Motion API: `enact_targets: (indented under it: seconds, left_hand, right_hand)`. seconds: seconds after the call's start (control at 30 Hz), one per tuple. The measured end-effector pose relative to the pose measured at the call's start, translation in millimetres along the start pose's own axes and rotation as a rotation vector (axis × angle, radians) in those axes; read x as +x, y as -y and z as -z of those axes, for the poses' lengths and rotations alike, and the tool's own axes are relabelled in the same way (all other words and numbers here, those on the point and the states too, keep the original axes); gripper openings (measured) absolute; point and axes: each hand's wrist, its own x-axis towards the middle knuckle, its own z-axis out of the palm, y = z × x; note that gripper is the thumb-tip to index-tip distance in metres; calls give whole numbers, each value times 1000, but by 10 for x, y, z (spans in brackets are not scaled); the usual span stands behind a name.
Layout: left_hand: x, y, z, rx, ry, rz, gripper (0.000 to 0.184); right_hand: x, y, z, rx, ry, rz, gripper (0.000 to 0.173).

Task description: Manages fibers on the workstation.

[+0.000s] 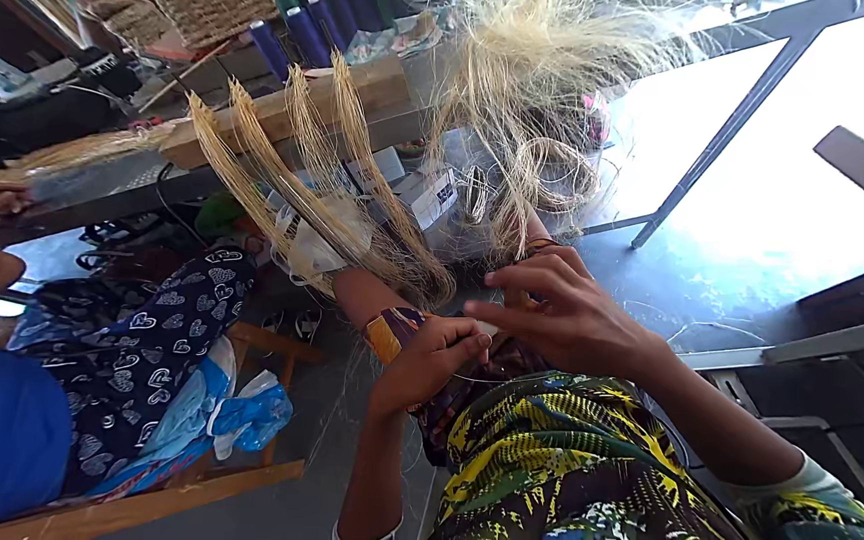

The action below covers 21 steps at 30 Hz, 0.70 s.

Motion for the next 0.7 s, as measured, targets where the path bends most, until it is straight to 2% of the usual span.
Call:
enact_targets:
  seconds: [0.1,0.2,0.53,0.7]
  left_hand:
    - [4,-29,-41,46,18,14,25]
    - [20,-38,-41,49,6,-29,25]
    - [30,-47,-82,52,-166,-62,28]
    - [44,-56,-154,1,-306,-71,26]
  right_hand:
    - [-20,-83,-25,-39,109,65,30]
    - [-70,-142,-42,17,66,56,22]
    - [-142,-183,-8,248,52,-102,35]
    - [-122,-106,-110,296,-75,-230,16]
